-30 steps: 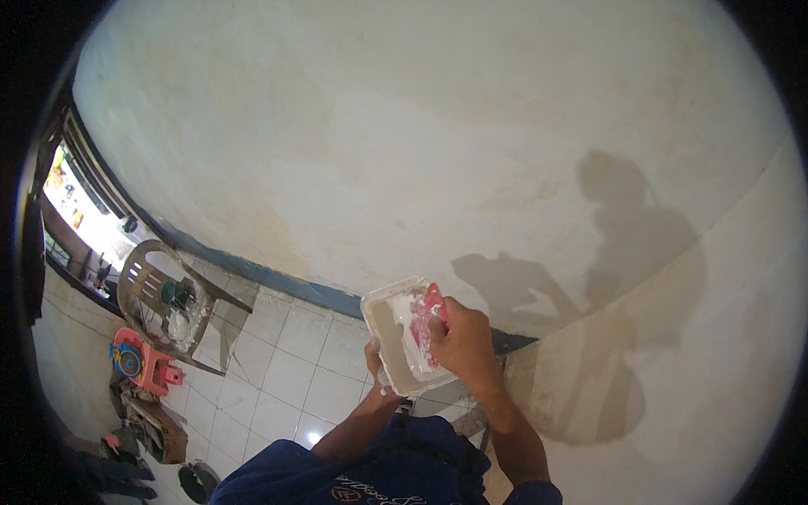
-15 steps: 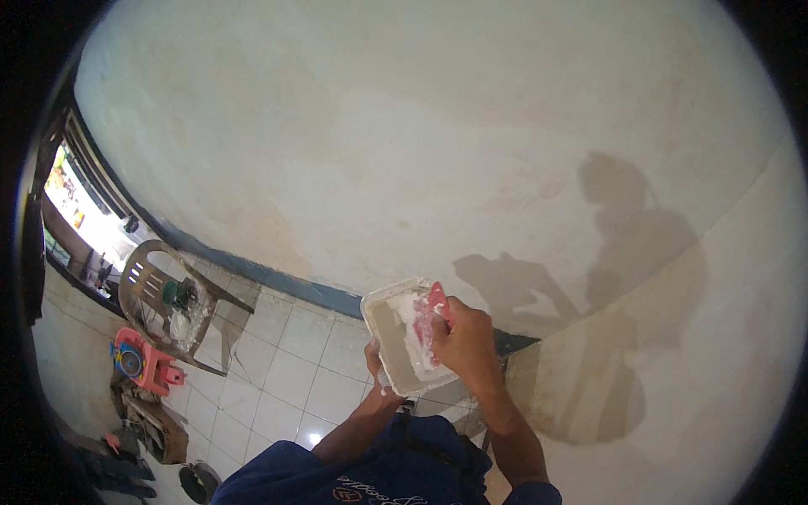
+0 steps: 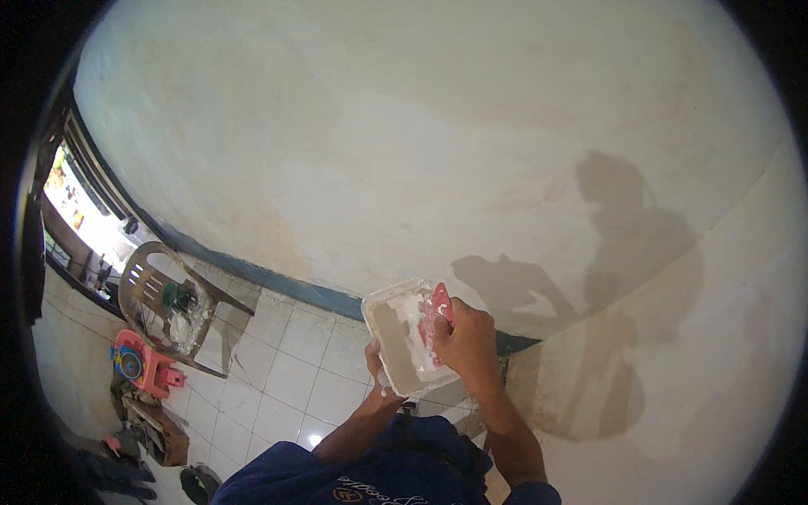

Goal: The person scrapes filler from a tray using a putty knife and applies it to holes and cracks in a wall.

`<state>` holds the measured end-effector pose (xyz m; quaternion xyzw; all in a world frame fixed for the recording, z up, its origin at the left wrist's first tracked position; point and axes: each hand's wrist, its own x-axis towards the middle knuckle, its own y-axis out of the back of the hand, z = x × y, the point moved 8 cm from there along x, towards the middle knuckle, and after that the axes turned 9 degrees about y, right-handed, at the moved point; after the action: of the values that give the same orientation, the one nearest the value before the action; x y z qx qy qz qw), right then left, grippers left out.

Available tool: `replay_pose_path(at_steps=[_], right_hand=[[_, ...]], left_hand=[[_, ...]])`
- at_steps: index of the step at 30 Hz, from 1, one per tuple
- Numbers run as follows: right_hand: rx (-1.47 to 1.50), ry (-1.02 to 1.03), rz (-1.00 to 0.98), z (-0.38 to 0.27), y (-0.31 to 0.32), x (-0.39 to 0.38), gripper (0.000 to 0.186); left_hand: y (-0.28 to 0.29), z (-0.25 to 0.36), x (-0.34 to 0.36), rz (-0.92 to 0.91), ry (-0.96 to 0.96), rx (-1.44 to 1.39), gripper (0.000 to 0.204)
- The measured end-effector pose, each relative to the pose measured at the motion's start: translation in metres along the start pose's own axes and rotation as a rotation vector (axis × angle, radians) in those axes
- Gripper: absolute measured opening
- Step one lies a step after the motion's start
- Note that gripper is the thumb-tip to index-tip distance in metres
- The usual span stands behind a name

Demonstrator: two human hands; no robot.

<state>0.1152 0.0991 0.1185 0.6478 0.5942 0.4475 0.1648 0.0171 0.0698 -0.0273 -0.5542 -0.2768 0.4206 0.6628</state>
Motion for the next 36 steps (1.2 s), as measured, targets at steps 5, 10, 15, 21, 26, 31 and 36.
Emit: replay_pose_path(at_steps=[5, 10, 15, 21, 26, 31, 36], right_hand=[[-0.057, 0.031, 0.005, -0.005, -0.014, 0.016, 0.013], [-0.105, 0.021, -0.021, -0.035, -0.007, 0.047, 0.008], [-0.37, 0.08, -0.103, -0.029, -0.045, 0.055, 0.016], [-0.287, 0.056, -0.14, -0.014, -0.039, 0.06, 0.015], [-0.098, -0.083, -0.042, 0.061, -0.007, 0.064, 0.011], [-0.022, -0.174, 0.038, 0.117, 0.034, 0.056, 0.012], [0.119, -0.262, 0.152, 0.2, 0.09, 0.038, 0.011]], left_hand=[[0.011, 0.015, 0.013, -0.029, 0.003, -0.017, 0.082], [0.029, 0.031, 0.03, -0.016, 0.01, -0.063, 0.079], [0.026, 0.035, 0.049, 0.117, 0.022, 0.057, 0.079], [0.032, 0.023, 0.074, 0.128, 0.052, -0.033, 0.076], [0.022, -0.002, 0.1, 0.064, 0.157, -0.004, 0.078], [0.014, -0.044, 0.14, 0.016, 0.175, -0.029, 0.083], [-0.013, -0.117, 0.194, -0.083, 0.231, -0.064, 0.083]])
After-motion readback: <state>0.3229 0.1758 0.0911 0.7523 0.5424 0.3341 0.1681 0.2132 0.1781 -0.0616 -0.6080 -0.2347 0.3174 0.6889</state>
